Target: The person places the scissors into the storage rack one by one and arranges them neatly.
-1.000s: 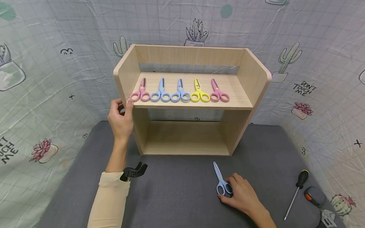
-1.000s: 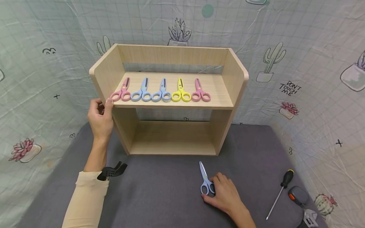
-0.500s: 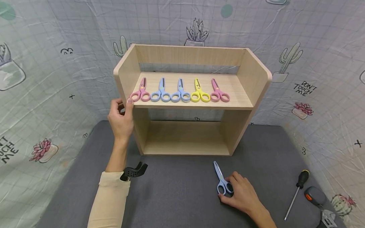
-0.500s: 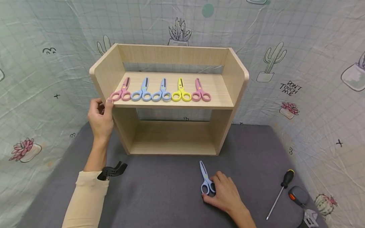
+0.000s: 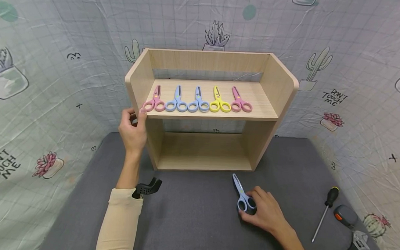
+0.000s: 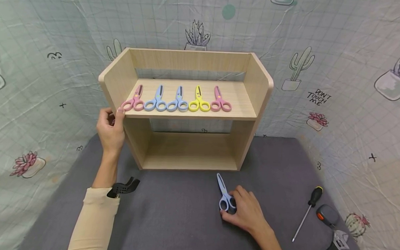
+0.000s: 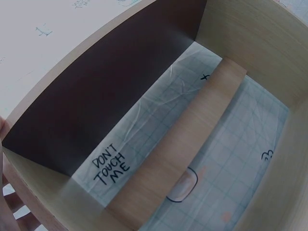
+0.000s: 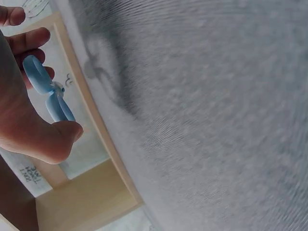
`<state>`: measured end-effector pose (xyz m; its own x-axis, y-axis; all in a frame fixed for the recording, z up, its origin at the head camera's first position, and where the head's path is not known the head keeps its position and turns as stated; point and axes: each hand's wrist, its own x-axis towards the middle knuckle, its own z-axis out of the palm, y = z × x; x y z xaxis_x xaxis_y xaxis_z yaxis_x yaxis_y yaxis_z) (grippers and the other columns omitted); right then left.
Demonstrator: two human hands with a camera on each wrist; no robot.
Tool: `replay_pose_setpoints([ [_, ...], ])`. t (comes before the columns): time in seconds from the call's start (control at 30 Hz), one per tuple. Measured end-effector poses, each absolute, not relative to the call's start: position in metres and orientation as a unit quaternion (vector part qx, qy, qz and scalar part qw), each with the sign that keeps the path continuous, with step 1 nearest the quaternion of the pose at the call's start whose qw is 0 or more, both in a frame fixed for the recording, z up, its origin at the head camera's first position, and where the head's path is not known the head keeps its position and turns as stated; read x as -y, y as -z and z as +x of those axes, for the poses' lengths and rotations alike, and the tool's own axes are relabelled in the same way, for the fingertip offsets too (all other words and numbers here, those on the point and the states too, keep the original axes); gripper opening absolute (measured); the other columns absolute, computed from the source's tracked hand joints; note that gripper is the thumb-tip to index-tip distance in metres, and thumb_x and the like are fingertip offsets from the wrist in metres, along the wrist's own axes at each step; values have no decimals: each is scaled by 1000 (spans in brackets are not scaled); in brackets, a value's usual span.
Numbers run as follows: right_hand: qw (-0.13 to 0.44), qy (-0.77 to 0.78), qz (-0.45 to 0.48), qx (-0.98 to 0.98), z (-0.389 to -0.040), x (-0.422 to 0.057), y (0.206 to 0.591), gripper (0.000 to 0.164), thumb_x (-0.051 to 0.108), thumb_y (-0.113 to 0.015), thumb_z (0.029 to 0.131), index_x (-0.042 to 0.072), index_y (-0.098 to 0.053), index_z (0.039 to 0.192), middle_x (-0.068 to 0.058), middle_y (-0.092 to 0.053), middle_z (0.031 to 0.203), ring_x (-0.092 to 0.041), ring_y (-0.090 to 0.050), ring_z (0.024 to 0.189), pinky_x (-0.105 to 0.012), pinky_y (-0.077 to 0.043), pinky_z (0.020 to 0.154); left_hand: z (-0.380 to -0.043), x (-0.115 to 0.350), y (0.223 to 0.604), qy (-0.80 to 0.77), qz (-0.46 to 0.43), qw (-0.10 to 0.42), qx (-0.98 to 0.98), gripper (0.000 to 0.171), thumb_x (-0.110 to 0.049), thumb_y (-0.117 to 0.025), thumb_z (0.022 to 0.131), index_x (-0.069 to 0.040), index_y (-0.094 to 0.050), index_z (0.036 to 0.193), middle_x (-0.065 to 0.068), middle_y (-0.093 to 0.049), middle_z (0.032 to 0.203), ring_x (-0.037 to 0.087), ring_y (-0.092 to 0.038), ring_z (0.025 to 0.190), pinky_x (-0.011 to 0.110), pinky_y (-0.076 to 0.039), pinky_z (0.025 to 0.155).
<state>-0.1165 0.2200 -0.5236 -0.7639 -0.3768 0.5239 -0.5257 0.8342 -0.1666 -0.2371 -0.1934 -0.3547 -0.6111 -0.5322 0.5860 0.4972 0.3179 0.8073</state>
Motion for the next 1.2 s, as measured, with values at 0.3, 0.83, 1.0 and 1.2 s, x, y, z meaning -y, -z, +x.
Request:
replay_pose_setpoints([
  [0.3,282,-170,273,904,-118,-218,505,55,44,-81,59,8,-69,98,2,-56,91,-10,-50,74,-28,-40,66,-213,177,331,589,7,442,677,24,-19,-62,94,3,-62,103,-15,-59,89,-2,-60,80,15,-48,69],
  [0.83,314,-199,298,879,-120,-218,473,57,45,-79,63,3,-69,102,-2,-60,96,-18,-56,81,-31,-40,75,-235,193,354,582,6,442,683,36,-29,-66,93,4,-63,107,-10,-61,91,4,-63,80,17,-48,66],
  [1.0,337,-210,305,866,-121,-218,461,56,49,-74,70,2,-68,101,-3,-60,96,-18,-54,81,-31,-40,74,-234,192,353,581,10,441,684,34,-26,-65,94,4,-62,108,-10,-60,91,3,-62,80,17,-48,68],
  [1.2,358,-211,306,856,-121,-217,448,57,53,-67,76,1,-68,101,-4,-60,95,-18,-52,78,-31,-39,72,-229,186,347,585,12,442,680,32,-19,-63,94,10,-59,107,-9,-59,91,-1,-60,80,15,-48,69],
])
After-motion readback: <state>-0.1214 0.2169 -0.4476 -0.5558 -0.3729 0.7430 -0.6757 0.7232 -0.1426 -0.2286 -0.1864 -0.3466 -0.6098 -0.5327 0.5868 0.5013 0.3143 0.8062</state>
